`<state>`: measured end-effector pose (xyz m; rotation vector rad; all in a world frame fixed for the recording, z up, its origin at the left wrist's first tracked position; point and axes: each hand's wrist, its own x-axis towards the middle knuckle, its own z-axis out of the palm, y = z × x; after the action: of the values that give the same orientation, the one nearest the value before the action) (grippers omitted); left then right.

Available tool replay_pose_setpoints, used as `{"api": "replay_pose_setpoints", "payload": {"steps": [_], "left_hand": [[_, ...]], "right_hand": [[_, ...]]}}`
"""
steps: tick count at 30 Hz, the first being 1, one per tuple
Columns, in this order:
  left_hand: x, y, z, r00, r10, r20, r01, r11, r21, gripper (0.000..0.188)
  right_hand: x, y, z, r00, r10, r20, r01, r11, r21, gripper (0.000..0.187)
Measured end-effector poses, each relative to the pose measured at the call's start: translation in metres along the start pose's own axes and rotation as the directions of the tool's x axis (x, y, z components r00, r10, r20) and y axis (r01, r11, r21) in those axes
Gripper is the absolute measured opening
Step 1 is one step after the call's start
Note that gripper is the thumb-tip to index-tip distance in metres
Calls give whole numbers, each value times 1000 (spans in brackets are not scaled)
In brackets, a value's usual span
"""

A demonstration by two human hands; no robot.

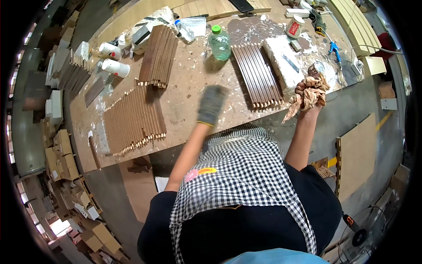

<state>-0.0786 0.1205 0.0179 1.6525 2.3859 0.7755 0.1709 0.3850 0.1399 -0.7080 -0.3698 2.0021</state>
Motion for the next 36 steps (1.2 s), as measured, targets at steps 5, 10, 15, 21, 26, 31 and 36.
{"api": "replay_pose_setpoints", "payload": {"steps": [5,10,15,21,26,31,36], "left_hand": [[51,106,-3,769,-382,512,526,833,-168,47],[37,51,87,974,-160,163,188,967,-170,59],[44,67,48,865,-341,368,467,815,-342,51],[45,68,43,595,-395,700,796,411,-445,72],[47,82,43,695,-514,503,687,680,-255,76],[38,61,77,766,-348,540,562,771,-299,75],[44,95,17,764,-451,461,571,806,-157,68]], "right_hand": [[-9,-4,4,997,71,39,-72,997,24,36],[-3,-3,-4,996,42,76,-38,998,-52,34],[5,4,-19,998,46,35,-43,997,-68,32],[26,2,-25,946,162,282,-162,986,-26,37],[18,35,46,937,204,284,-174,976,-129,49],[51,127,136,688,-102,718,690,398,-604,39],[125,221,174,68,47,997,868,-496,-36,37]]}}
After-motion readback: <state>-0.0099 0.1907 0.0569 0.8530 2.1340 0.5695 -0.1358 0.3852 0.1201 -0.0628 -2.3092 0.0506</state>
